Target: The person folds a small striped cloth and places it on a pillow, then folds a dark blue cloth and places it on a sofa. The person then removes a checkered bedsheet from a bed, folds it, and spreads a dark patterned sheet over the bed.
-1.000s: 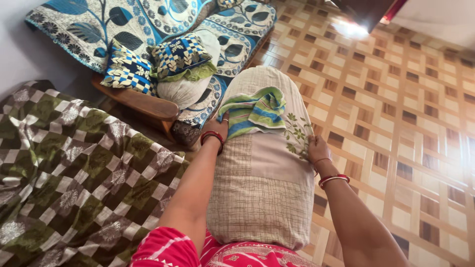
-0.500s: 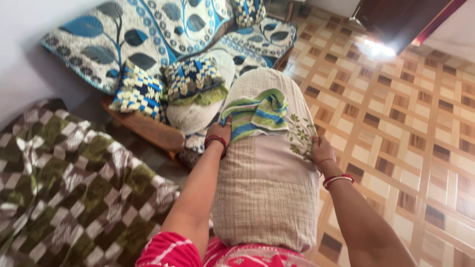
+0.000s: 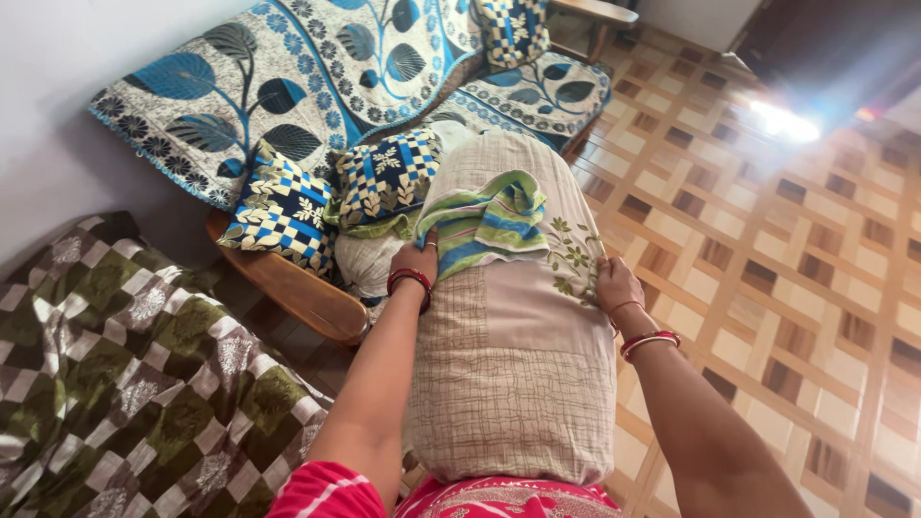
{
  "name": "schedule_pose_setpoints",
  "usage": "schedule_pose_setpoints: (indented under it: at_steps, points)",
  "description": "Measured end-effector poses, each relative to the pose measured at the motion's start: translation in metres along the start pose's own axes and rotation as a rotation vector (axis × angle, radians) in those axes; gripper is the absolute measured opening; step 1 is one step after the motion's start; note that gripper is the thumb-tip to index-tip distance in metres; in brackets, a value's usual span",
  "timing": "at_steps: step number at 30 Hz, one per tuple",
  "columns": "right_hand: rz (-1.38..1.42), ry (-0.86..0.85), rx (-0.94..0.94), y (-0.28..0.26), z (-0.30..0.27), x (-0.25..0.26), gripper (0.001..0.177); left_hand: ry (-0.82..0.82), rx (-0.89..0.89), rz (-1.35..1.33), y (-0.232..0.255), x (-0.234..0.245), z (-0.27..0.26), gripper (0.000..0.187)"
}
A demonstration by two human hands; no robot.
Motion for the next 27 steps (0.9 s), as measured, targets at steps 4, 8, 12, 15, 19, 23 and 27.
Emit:
schedule_pose_setpoints:
  at_steps: [4, 8, 12, 15, 19, 23, 27]
  points:
    - [0.000, -0.009, 0.094, -0.021, 0.051, -0.022, 0.050, 0.027, 0.031, 0.001, 0.001, 0.003, 0.030, 0.084]
    - [-0.015, -0.078, 0.147, -0.050, 0.104, -0.038, 0.051, 0.095, 0.084, -0.037, 0.009, 0.012, 0.056, 0.082]
    - [-0.047, -0.144, 0.208, -0.082, 0.143, -0.046, 0.049, 0.140, 0.091, -0.042, 0.011, 0.013, 0.081, 0.083]
    - [-0.041, -0.179, 0.283, -0.102, 0.165, -0.057, 0.049, 0.206, 0.116, -0.040, 0.006, 0.015, 0.094, 0.084]
    - [-0.035, -0.222, 0.307, -0.121, 0.182, -0.080, 0.048, 0.232, 0.189, -0.072, -0.004, 0.023, 0.102, 0.085]
    - [-0.031, -0.219, 0.347, -0.149, 0.207, -0.094, 0.046, 0.287, 0.250, -0.101, -0.007, 0.035, 0.121, 0.087]
    - [0.003, -0.233, 0.366, -0.171, 0.236, -0.112, 0.044, 0.284, 0.267, -0.114, -0.010, 0.038, 0.154, 0.087]
Point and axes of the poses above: each hand's wrist, its own z-axis towards the middle knuckle, its own x-axis out of the back of the hand, y = z × x, the point moved 6 cm from there along z, towards the middle knuckle, and after that the axes turned 2 degrees about -y, right-handed, at the moved point
